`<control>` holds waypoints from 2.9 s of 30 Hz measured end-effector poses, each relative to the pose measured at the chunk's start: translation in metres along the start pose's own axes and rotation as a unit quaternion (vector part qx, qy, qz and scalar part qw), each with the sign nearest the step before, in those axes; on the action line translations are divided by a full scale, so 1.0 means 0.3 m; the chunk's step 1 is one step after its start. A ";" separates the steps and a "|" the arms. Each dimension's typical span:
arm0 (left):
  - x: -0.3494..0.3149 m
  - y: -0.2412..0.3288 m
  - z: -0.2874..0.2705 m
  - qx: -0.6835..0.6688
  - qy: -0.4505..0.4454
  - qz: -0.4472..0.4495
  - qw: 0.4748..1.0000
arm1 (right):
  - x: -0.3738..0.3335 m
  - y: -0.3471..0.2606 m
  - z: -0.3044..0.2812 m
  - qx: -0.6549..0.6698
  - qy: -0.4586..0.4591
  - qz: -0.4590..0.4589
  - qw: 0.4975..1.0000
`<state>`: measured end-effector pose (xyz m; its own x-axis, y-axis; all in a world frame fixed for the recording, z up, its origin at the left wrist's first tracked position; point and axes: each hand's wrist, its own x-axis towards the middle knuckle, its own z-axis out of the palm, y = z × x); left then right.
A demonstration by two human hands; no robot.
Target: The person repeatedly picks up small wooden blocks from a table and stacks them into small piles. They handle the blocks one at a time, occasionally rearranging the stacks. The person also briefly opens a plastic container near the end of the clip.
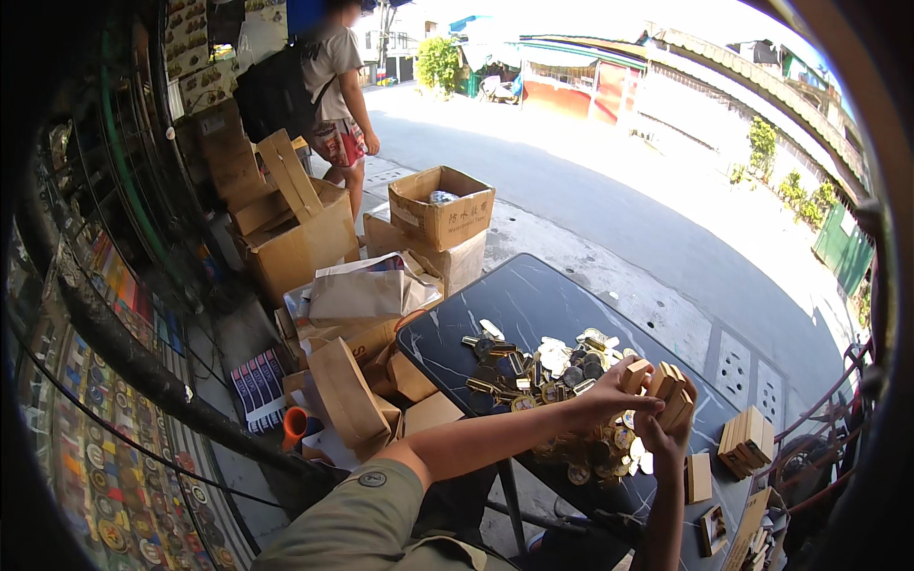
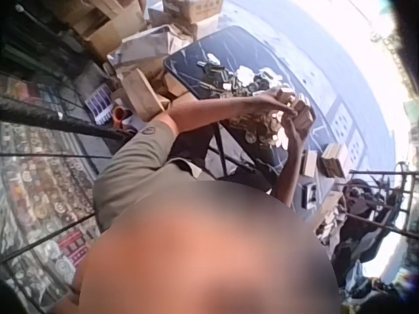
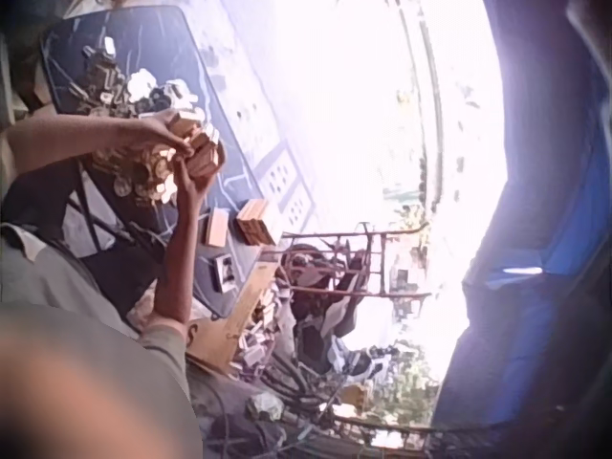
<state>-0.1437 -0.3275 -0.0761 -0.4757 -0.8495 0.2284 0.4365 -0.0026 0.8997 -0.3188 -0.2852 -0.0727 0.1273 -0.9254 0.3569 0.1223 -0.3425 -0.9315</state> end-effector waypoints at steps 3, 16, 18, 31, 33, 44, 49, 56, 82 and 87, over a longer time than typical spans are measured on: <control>0.003 0.001 0.003 -0.034 -0.009 0.021 0.999 | 0.001 0.002 0.009 -0.001 -0.013 -0.038 0.999; 0.046 -0.076 -0.040 -0.045 0.105 0.032 0.993 | 0.022 0.026 -0.022 -0.050 0.054 -0.049 0.996; 0.041 -0.076 -0.035 0.030 0.117 0.079 0.989 | 0.021 0.040 -0.018 -0.088 0.055 -0.055 0.993; 0.022 -0.089 0.009 0.016 0.049 0.086 0.995 | 0.002 0.036 0.034 -0.050 0.037 -0.038 0.997; 0.018 -0.103 -0.001 -0.015 0.016 0.078 0.997 | 0.002 0.033 0.035 -0.103 0.042 -0.051 0.992; 0.010 -0.090 -0.006 0.007 0.036 0.045 0.998 | 0.011 0.020 -0.014 -0.086 0.051 -0.035 0.994; 0.021 -0.092 -0.023 0.050 0.041 0.079 0.995 | -0.004 0.010 0.010 -0.081 0.032 -0.068 0.994; 0.050 -0.179 -0.027 0.160 0.096 0.157 0.970 | -0.015 0.032 0.066 -0.100 0.007 -0.058 0.993; 0.027 -0.045 -0.072 0.109 0.049 0.120 0.986 | 0.023 0.029 -0.066 -0.076 0.069 -0.040 0.994; -0.005 -0.010 -0.026 0.127 0.060 0.148 0.979 | 0.028 0.008 -0.038 -0.066 0.073 -0.034 0.995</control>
<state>-0.1384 -0.3304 -0.0818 -0.2574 -0.8490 0.4615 0.3296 0.3718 0.8678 -0.3286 -0.2956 -0.0729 -0.0221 -0.9100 0.4141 -0.0062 -0.4141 -0.9102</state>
